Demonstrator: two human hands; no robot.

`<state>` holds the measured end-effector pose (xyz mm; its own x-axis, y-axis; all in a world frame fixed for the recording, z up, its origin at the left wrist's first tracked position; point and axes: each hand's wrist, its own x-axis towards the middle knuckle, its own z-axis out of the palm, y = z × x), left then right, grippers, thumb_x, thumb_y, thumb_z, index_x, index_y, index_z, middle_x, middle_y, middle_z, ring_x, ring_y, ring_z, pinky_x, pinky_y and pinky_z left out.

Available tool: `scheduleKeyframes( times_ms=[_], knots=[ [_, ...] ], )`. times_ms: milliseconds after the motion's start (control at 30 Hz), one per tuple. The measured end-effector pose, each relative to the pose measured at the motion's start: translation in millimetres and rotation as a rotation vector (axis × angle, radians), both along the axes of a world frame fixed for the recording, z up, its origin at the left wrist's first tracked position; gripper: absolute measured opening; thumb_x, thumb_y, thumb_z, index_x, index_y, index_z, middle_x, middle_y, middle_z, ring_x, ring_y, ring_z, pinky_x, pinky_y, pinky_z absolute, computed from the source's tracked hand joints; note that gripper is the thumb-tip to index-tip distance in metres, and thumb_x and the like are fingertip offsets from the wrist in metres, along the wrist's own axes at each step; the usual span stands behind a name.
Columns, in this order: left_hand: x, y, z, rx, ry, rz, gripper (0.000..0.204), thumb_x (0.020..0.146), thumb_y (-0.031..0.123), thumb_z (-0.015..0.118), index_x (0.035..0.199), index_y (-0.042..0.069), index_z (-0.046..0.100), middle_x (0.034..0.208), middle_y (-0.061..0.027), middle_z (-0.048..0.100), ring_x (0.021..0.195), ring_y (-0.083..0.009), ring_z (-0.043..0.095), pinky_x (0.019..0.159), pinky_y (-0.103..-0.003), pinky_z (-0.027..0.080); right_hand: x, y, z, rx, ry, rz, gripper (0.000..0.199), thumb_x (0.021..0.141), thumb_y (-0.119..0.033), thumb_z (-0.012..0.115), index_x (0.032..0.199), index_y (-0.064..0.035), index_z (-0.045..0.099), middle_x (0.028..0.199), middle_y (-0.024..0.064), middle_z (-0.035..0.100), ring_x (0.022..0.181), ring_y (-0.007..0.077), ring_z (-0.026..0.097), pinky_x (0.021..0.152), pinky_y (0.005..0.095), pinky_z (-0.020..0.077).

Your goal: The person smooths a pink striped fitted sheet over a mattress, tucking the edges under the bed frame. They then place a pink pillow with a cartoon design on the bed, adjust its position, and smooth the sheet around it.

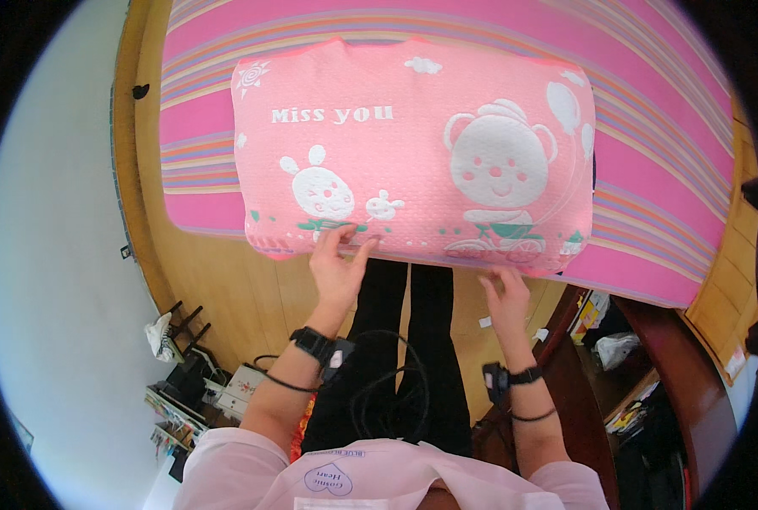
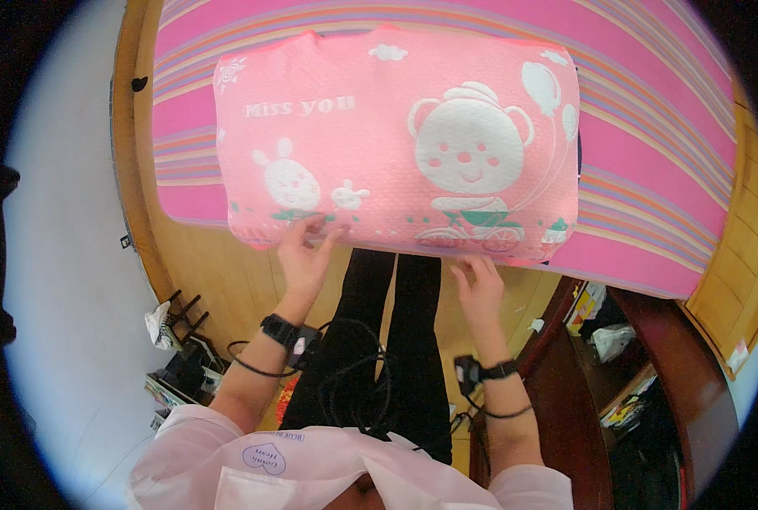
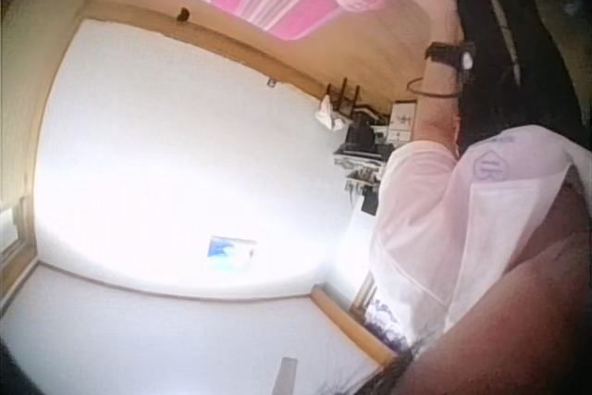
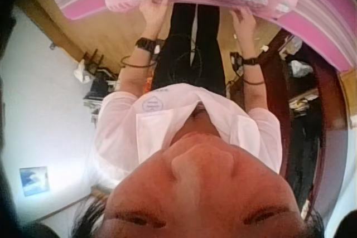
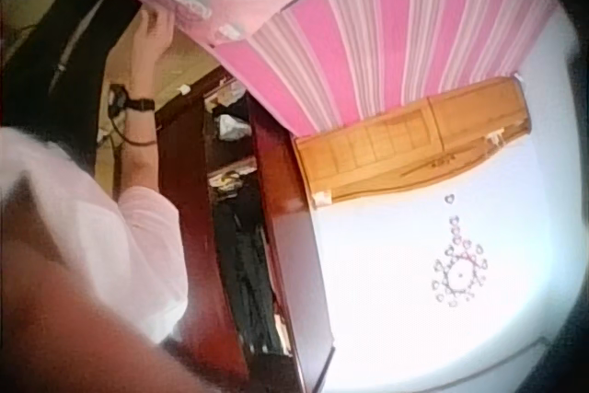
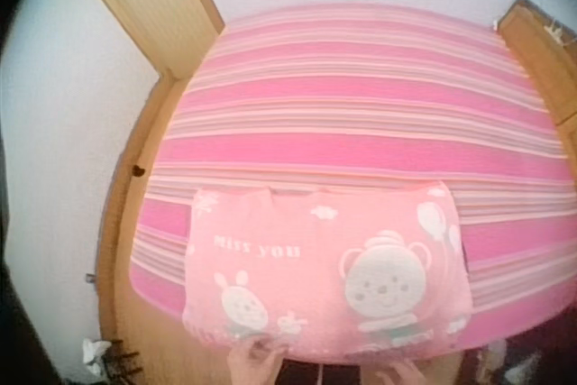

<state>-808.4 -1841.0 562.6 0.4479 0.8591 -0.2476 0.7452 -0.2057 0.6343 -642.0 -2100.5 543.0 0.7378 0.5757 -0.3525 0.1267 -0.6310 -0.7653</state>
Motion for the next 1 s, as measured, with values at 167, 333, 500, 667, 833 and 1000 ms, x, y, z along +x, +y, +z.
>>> scheduleKeyframes(
  times_ms=[167,333,500,667,833,1000],
  knots=[
    [33,-8,-14,-0.021,-0.018,0.042,0.020,0.081,0.014,0.082,0.090,0.001,0.070,0.083,-0.0084,0.070,0.074,-0.0180,0.064,0.064,-0.031,0.050,-1,88,-9,0.142,-0.122,-0.012,0.032,0.073,-0.009,0.084,0.101,-0.0022,0.069,0.098,0.0103,0.067,0.090,0.0262,0.065,0.081,0.0347,0.0520],
    [4,-20,-17,-0.094,-0.128,0.211,0.015,0.085,0.011,0.079,0.084,-0.001,0.071,0.070,-0.0045,0.069,0.062,-0.0097,0.058,0.063,-0.027,0.050,-15,115,-19,0.034,-0.127,-0.030,0.038,0.067,-0.014,0.085,0.098,-0.0029,0.066,0.095,0.0131,0.064,0.094,0.0333,0.062,0.082,0.0433,0.0503],
    [-121,-14,-7,-0.025,0.161,0.470,0.015,0.082,0.011,0.082,0.083,-0.001,0.074,0.072,-0.0066,0.071,0.065,-0.0110,0.062,0.062,-0.028,0.051,-19,126,-33,0.020,-0.257,0.038,0.027,0.071,-0.014,0.082,0.089,-0.0042,0.064,0.089,0.0114,0.063,0.090,0.0338,0.061,0.079,0.0443,0.0493],
    [-282,-21,3,-0.015,0.566,0.687,0.021,0.077,0.017,0.085,0.081,0.000,0.074,0.073,-0.0107,0.073,0.068,-0.0193,0.068,0.065,-0.034,0.053,-19,125,-39,0.066,-0.320,0.154,0.013,0.079,-0.010,0.074,0.083,-0.0038,0.063,0.085,0.0118,0.063,0.086,0.0348,0.060,0.076,0.0451,0.0490],
    [-376,-29,8,-0.106,0.889,0.726,0.051,0.077,0.033,0.085,0.112,-0.002,0.069,0.106,-0.0182,0.071,0.100,-0.0305,0.068,0.085,-0.042,0.053,-33,46,-43,0.092,-0.115,0.166,0.010,0.083,-0.010,0.071,0.087,-0.0036,0.064,0.085,0.0157,0.062,0.084,0.0372,0.062,0.074,0.0475,0.0502],
    [-378,-16,-9,-0.283,1.311,0.707,0.098,0.072,0.047,0.087,0.144,-0.004,0.043,0.136,-0.0277,0.056,0.124,-0.0379,0.056,0.105,-0.048,0.045,-60,-113,-45,-0.989,0.099,0.747,0.012,0.086,-0.012,0.064,0.089,-0.0024,0.071,0.097,0.0188,0.071,0.099,0.0352,0.068,0.081,0.0434,0.0555]
  ],
)
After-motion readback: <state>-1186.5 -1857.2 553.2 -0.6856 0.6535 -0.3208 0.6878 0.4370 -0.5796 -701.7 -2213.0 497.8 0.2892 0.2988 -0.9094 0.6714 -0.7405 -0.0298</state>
